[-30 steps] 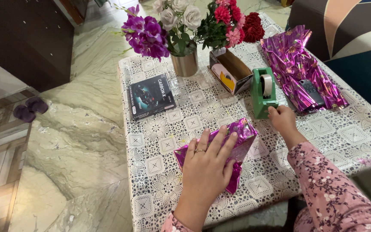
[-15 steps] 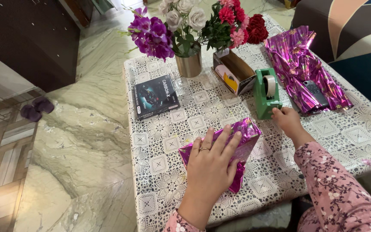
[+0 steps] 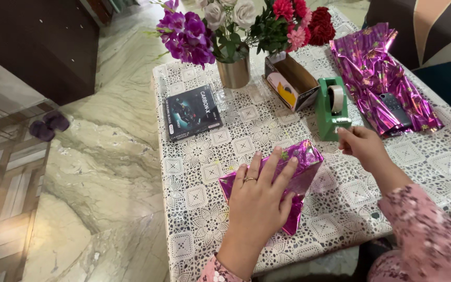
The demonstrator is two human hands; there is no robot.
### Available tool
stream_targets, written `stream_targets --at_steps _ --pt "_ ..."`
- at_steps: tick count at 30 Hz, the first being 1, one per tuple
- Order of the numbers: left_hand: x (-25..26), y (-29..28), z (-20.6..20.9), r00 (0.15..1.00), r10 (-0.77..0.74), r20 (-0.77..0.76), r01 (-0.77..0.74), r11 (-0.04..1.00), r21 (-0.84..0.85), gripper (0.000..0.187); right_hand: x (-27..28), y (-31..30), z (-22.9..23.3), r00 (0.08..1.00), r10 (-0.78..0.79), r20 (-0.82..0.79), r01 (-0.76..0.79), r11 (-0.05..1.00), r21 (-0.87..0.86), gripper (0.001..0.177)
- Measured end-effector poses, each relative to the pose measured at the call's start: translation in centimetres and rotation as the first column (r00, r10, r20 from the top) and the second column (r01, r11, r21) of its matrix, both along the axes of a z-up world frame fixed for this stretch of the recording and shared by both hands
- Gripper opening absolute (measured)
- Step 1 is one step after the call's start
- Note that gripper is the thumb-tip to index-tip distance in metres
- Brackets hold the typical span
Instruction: The person wraps a rectangular box with shiny purple floral wrapping paper on a table. They fold the paper edges, crease the seams, and secure the folds with clear tape from a green dispenser. The wrapped gift is left on the table.
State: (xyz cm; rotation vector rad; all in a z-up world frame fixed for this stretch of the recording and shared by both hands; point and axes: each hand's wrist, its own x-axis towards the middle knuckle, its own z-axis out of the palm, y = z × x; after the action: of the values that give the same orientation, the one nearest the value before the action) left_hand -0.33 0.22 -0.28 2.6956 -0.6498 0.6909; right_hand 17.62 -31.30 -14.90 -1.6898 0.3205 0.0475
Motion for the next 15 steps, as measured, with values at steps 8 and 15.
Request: stream_targets --at_steps 8,15 --pt "-1.3 0.2 -1.0 0.991 0.049 0.121 -0.055 0.997 0.047 0.071 -11.4 7.3 12.8 0.907 0.081 0.414 -0.071 0.997 -0.039 0.013" --pt "-2.2 1.3 -1.9 0.949 0.056 0.312 -0.052 0.998 -0.021 0.034 -17.6 11.4 13.9 0.838 0.133 0.529 -0.308 0.916 0.257 0.013"
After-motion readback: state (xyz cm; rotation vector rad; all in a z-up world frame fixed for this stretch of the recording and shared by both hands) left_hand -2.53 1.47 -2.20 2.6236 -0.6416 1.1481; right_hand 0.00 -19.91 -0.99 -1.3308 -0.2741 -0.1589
